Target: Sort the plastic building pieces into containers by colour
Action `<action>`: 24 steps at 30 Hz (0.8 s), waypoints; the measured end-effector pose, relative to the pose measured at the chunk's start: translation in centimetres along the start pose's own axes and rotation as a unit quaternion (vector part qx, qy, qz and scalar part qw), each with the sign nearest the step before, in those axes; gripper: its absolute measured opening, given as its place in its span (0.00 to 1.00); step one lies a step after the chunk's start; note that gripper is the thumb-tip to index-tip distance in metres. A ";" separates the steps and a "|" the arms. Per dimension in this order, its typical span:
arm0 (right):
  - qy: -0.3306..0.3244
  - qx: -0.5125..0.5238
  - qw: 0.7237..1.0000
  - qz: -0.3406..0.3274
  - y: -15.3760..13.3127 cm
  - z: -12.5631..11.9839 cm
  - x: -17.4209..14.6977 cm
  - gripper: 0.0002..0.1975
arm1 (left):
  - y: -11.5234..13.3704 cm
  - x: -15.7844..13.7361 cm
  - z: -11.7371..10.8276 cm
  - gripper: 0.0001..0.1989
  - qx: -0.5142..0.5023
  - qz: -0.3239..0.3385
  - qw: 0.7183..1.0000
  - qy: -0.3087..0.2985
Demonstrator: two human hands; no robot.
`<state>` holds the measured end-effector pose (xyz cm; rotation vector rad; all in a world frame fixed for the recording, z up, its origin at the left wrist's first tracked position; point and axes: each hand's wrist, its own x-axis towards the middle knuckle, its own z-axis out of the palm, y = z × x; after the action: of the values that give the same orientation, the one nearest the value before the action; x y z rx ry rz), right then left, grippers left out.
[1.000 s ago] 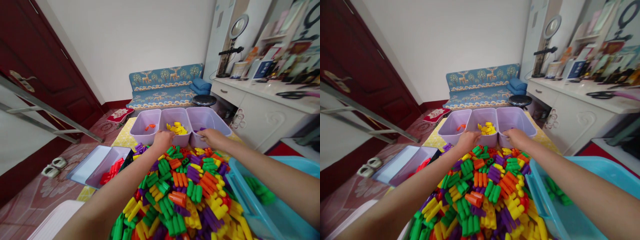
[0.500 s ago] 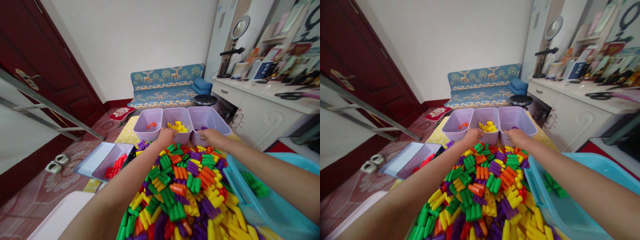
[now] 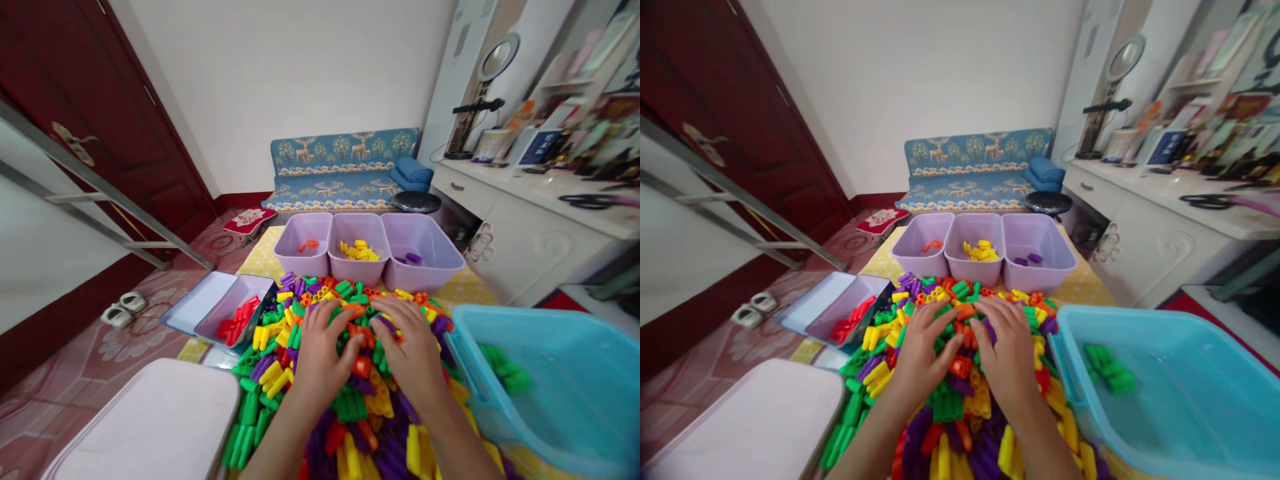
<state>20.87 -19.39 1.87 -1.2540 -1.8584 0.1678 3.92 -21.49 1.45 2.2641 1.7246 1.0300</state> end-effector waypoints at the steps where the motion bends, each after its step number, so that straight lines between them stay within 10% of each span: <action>1: -0.016 -0.013 1.000 0.008 0.6 1.0 -0.8 0.15 | -0.2 -0.7 0.6 0.17 0.013 -0.008 1.000 0.002; 24: -0.092 -0.073 0.993 -0.011 2.4 3.9 -1.1 0.14 | -0.8 -0.3 2.3 0.16 0.037 -0.022 0.998 0.035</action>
<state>19.89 -17.84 -2.45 -1.3550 -2.0731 0.1418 4.57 -20.74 -0.79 2.2469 1.8620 1.0658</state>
